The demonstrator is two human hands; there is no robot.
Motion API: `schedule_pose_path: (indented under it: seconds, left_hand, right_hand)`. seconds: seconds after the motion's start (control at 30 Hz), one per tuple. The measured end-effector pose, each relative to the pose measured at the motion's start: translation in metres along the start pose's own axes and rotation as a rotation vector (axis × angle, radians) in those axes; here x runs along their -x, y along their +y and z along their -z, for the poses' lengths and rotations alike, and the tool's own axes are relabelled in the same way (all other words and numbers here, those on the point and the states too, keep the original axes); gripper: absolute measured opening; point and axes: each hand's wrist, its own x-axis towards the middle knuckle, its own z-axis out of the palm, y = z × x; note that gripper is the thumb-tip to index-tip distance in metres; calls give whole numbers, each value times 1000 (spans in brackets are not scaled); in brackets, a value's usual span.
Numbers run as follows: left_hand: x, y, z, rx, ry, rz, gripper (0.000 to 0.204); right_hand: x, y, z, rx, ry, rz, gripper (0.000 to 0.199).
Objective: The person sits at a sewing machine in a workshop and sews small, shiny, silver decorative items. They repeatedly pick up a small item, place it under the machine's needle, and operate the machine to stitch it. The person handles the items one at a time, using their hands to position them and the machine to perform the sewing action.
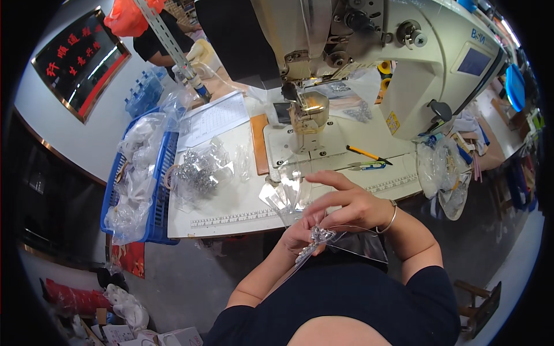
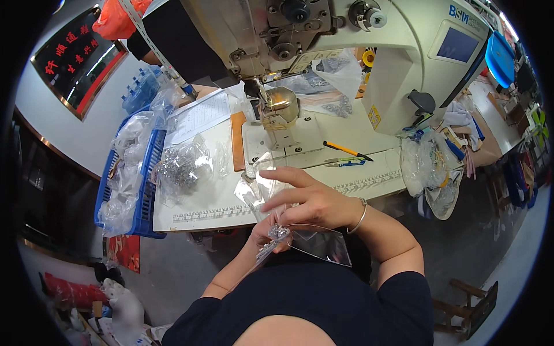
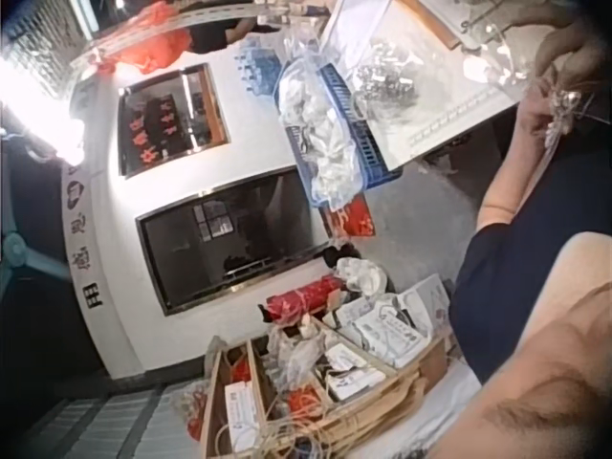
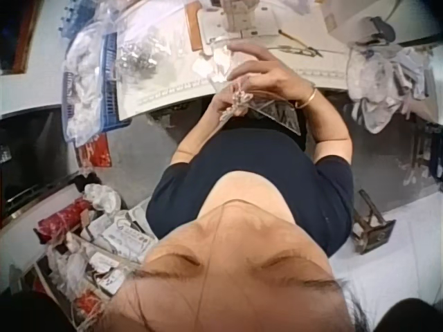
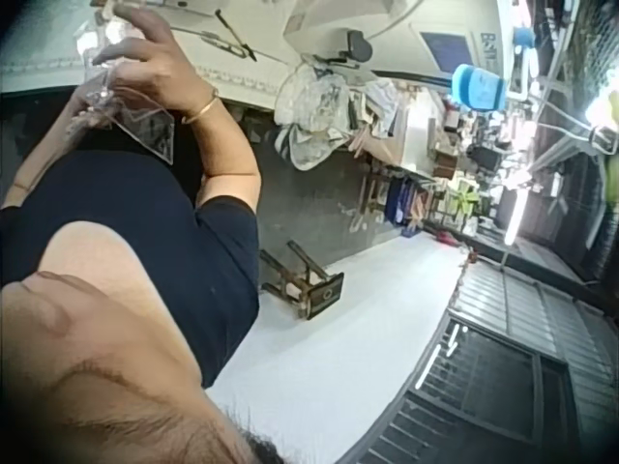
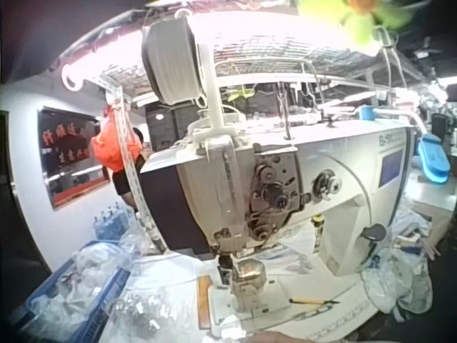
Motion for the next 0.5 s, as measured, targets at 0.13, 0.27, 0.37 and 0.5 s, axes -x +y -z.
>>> schedule_pose_path:
  seconds: [0.13, 0.27, 0.37, 0.5]
  left_hand:
    - [1, -1, 17, -7, -47, 60, 76]
    - [-9, 6, -5, -260, 96, -154, 81]
    - [-25, 20, -13, -638, 217, -350, 80]
    - [-35, 54, -15, -814, 198, -353, 74]
  right_hand:
    - [1, 0, 4, 40, -35, 18, 13]
    - [12, 9, 9, 93, 20, -130, 18]
    - [27, 28, 8, 21, 189, -421, 20]
    - [27, 59, 16, -226, 376, -697, 19]
